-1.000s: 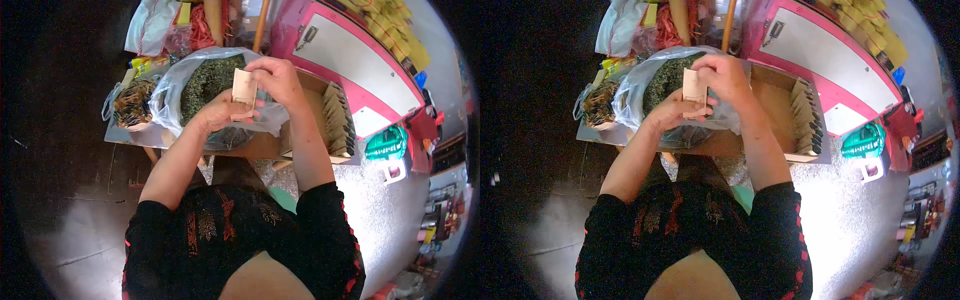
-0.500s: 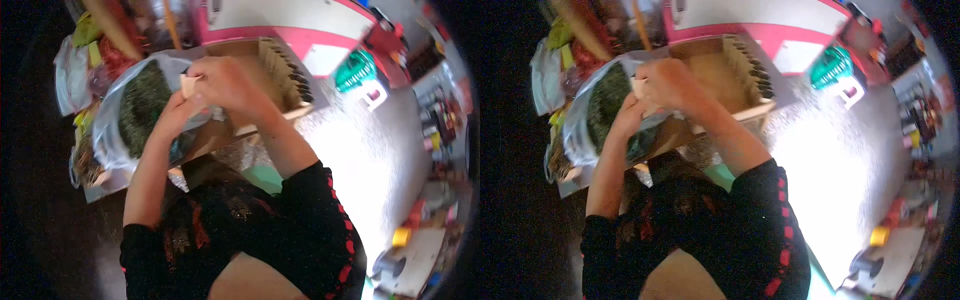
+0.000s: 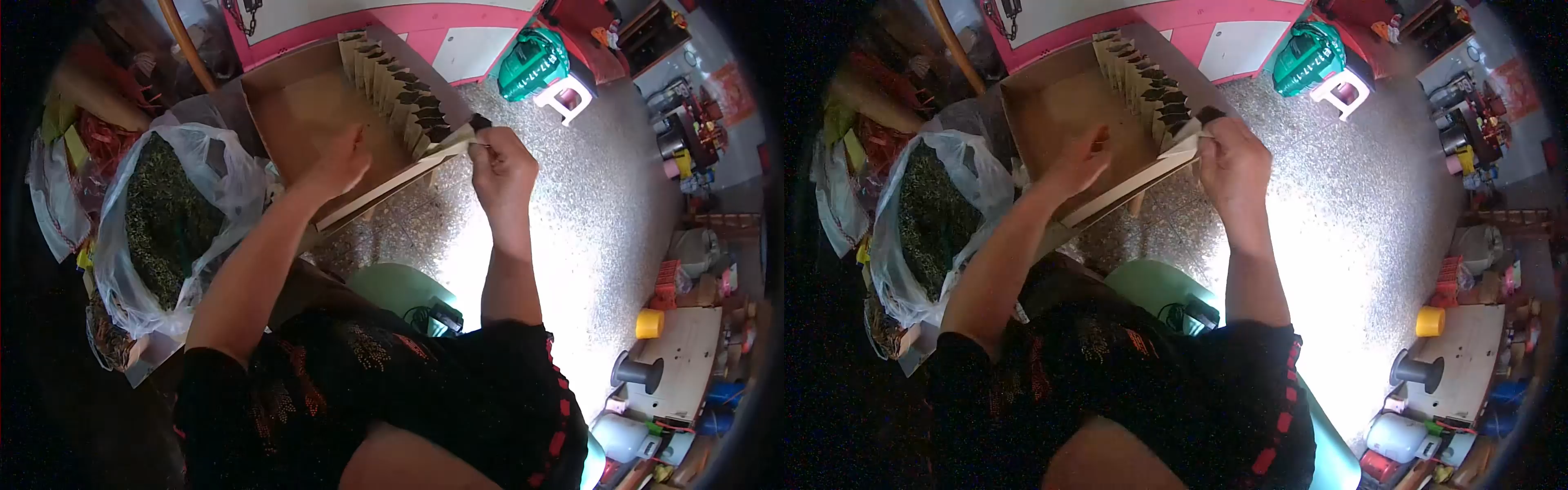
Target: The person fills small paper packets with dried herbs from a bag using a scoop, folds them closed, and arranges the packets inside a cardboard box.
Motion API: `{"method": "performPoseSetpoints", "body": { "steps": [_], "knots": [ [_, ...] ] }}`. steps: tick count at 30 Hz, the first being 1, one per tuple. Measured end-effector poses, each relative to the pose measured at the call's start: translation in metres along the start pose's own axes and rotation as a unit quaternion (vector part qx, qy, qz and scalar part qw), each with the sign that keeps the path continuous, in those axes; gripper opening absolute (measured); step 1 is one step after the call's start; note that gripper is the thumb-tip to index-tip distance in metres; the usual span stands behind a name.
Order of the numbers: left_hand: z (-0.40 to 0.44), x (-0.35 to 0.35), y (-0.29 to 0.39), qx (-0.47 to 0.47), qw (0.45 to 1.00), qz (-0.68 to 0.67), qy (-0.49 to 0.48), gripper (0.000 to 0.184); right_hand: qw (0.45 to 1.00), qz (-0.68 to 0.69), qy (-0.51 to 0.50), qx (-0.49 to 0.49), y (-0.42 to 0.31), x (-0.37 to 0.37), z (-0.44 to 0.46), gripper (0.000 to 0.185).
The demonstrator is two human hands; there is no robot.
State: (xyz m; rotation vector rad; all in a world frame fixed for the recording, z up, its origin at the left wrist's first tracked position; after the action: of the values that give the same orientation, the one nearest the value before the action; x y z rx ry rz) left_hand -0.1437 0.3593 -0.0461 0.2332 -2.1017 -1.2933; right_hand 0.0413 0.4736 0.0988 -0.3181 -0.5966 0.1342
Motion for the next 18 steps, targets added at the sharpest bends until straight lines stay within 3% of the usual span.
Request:
{"method": "performPoseSetpoints", "body": {
  "steps": [1, 2, 4, 6, 10, 12, 15, 16, 18],
  "knots": [
    [0.019, -0.017, -0.009, 0.002, 1.0, -0.002, 0.0, 0.053, 1.0, 0.001, -0.003, 0.0, 0.006, 0.0, -0.001, 0.007],
    [0.039, -0.028, -0.017, -0.054, 0.997, -0.01, 0.061, 0.05, 1.0, -0.015, 0.013, 0.01, 0.012, 0.002, -0.003, 0.007],
    [0.032, -0.03, 0.016, -0.106, 0.987, -0.019, 0.12, 0.047, 0.999, -0.025, 0.029, 0.02, 0.016, 0.003, -0.005, 0.009],
    [0.037, -0.05, 0.026, 0.057, 0.991, 0.121, -0.01, 0.064, 0.999, -0.024, 0.031, 0.031, 0.021, -0.001, -0.005, 0.009],
    [0.065, -0.066, 0.019, 0.057, 0.993, 0.104, 0.026, 0.062, 0.997, -0.033, 0.023, 0.062, 0.021, -0.007, -0.004, 0.011],
    [0.076, -0.066, 0.024, -0.01, 0.998, 0.006, 0.056, 0.061, 0.997, -0.022, 0.02, 0.072, 0.022, -0.01, -0.004, 0.012],
    [0.073, -0.067, 0.029, -0.063, 0.994, -0.006, 0.091, 0.058, 0.996, -0.013, 0.016, 0.089, 0.021, -0.014, -0.001, 0.012],
    [0.059, -0.056, 0.037, 0.058, 0.99, 0.086, 0.099, 0.069, 0.995, -0.014, 0.014, 0.093, 0.02, -0.014, 0.0, 0.012],
    [0.064, -0.058, 0.032, 0.066, 0.991, 0.076, 0.088, 0.074, 0.994, -0.022, 0.009, 0.104, 0.018, -0.016, 0.002, 0.012]
  ]
}}
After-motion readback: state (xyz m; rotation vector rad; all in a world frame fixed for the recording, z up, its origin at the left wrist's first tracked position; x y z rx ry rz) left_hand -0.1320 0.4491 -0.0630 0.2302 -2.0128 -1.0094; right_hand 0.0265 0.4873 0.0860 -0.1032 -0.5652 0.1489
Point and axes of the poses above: each hand's wrist, its own z-axis towards the middle knuckle, its own x-axis out of the back of the hand, y = z × x, the point moved 9 cm from there along z, towards the middle knuckle, and after that the axes turned 13 degrees about x, right-handed, at the moved point
